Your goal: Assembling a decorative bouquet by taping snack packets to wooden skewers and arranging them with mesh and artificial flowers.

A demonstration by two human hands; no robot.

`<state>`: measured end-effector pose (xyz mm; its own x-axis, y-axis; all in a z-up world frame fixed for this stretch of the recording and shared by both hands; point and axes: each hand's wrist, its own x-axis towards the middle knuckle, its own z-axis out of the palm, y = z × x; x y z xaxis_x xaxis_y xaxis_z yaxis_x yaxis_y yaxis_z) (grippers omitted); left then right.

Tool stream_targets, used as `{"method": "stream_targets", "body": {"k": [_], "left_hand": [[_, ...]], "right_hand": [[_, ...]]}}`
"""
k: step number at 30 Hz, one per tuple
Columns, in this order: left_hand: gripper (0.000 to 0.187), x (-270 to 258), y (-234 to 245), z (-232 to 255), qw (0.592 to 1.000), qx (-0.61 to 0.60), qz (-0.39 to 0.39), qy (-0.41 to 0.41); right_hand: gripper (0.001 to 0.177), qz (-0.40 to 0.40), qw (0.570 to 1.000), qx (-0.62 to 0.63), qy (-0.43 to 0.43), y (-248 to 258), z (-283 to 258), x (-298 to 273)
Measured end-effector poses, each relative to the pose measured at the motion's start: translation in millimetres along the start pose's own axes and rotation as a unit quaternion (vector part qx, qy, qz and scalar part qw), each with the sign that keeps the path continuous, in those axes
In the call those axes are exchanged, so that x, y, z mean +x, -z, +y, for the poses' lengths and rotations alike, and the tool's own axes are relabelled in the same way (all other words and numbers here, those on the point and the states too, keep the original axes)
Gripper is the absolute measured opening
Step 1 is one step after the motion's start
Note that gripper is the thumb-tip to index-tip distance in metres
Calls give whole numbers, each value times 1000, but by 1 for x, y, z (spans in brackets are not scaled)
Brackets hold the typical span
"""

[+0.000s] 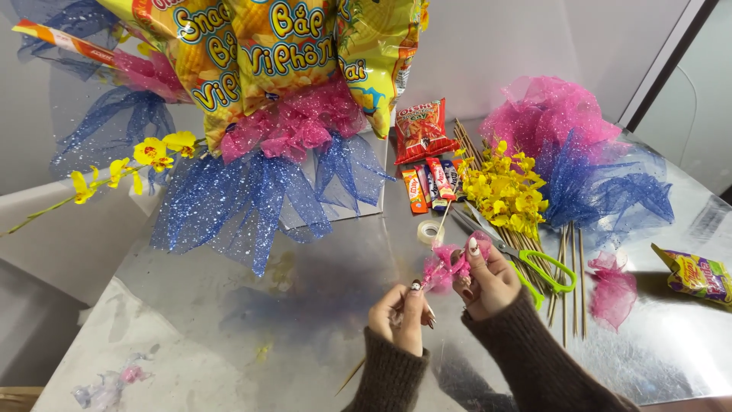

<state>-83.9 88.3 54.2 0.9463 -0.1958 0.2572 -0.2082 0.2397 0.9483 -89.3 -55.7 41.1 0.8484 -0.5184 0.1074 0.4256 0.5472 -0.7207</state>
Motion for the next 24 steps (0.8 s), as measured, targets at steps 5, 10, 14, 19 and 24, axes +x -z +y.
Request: {"method": "stream_targets", "body": {"k": [5,10,14,19,24], "left_hand": [[30,-2,-4,0,995,80,6,52],[30,-8,16,14,991,107,-5,82],[27,10,63,8,997,36,65,-10],[32,12,29,4,998,51,-10,20],[32,13,18,-1,997,-54,-45,11]], "right_hand": [[19,152,984,14,-93,0,10,10],[9,163,968,117,-150,24,-22,23],[11,315,933,171,-26,36,-75,27],[15,74,983,-138,93,0,-56,4],[22,50,983,-174,16,0,-48,-4]]}}
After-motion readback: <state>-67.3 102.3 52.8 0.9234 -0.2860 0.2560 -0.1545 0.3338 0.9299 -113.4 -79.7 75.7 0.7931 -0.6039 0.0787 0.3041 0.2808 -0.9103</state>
